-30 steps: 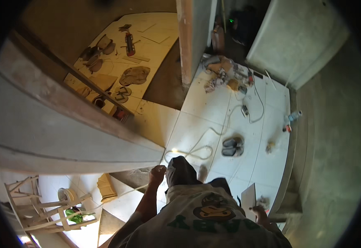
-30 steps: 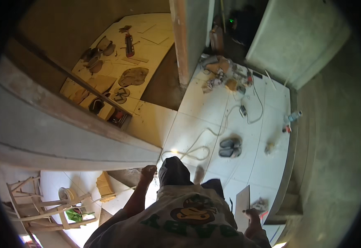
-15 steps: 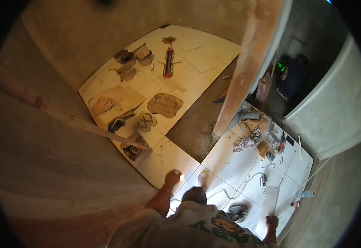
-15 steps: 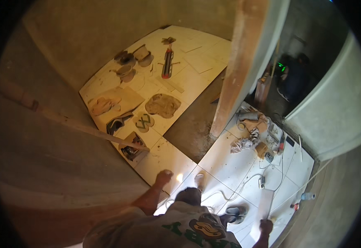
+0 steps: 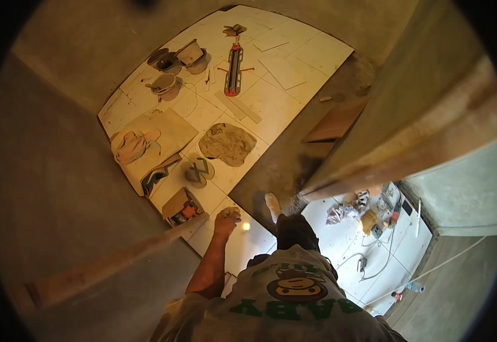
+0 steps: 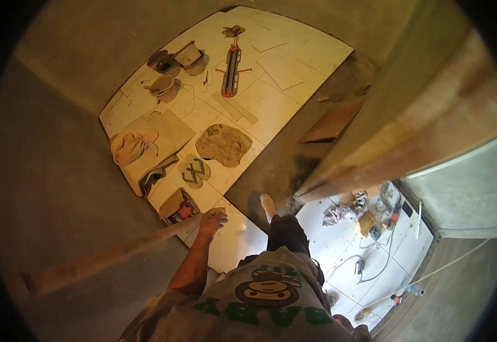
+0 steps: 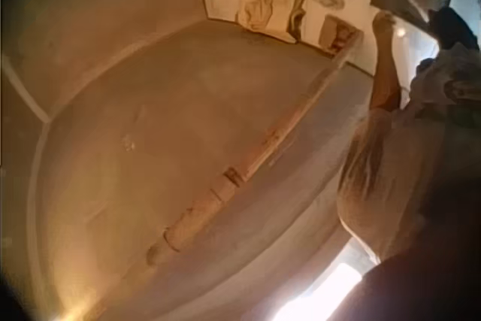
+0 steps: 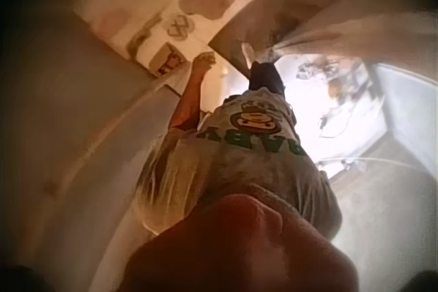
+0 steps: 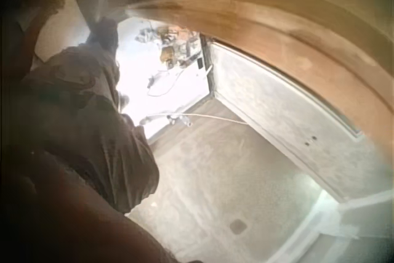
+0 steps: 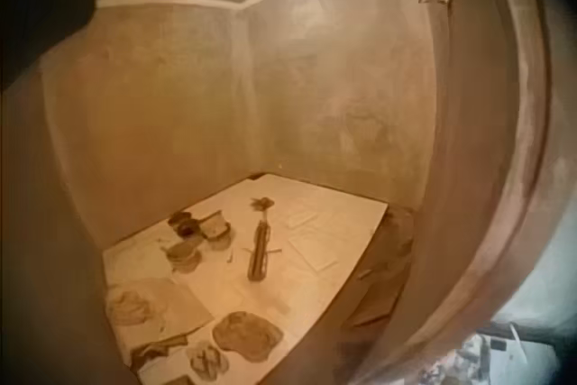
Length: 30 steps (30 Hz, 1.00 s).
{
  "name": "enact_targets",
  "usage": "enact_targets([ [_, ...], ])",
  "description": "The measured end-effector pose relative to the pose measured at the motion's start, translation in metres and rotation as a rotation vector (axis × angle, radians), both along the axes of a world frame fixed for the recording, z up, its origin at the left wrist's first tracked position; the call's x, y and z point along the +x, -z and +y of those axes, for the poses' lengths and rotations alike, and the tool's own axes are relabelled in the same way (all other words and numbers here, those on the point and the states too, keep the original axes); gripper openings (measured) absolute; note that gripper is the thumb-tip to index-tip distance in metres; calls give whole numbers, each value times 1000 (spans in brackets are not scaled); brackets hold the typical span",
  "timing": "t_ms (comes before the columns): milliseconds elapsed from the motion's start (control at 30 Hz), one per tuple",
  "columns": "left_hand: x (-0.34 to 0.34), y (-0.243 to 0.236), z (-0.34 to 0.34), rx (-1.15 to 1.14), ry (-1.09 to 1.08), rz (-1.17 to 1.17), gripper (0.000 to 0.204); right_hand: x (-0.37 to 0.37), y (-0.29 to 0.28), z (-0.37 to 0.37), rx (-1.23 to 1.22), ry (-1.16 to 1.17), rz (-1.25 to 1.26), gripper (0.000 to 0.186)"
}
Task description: Installing floor tiles, including cutting pieces to size and placing them in corners.
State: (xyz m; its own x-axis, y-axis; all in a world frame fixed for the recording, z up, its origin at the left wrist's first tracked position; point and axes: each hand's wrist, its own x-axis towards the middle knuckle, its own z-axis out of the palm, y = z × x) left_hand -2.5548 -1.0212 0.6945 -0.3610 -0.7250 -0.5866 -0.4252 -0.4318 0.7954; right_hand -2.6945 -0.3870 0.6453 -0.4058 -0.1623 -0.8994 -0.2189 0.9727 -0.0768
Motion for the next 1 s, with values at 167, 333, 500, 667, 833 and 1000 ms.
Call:
enact_targets([
  [167,-25,78,-128,-192,373,-337,39,-126,21,-160,43,88,110,35],
  [333,36,169,-262,-661,901,-763,26,-228,9,-313,-4,156,216,35],
  [500,38,195,-316,-351,659,-1006,29,-295,-19,-438,-74,263,299,34],
  [667,-68,171,-393,125,368,-602,26,-301,-43,-509,-40,429,341,33],
  [833,-202,107,-581,-664,1032,-436,17,-281,-67,-567,48,545,292,33],
  [1000,-334,22,-703,-237,135,-127,26,-286,-66,-615,96,574,155,32],
])
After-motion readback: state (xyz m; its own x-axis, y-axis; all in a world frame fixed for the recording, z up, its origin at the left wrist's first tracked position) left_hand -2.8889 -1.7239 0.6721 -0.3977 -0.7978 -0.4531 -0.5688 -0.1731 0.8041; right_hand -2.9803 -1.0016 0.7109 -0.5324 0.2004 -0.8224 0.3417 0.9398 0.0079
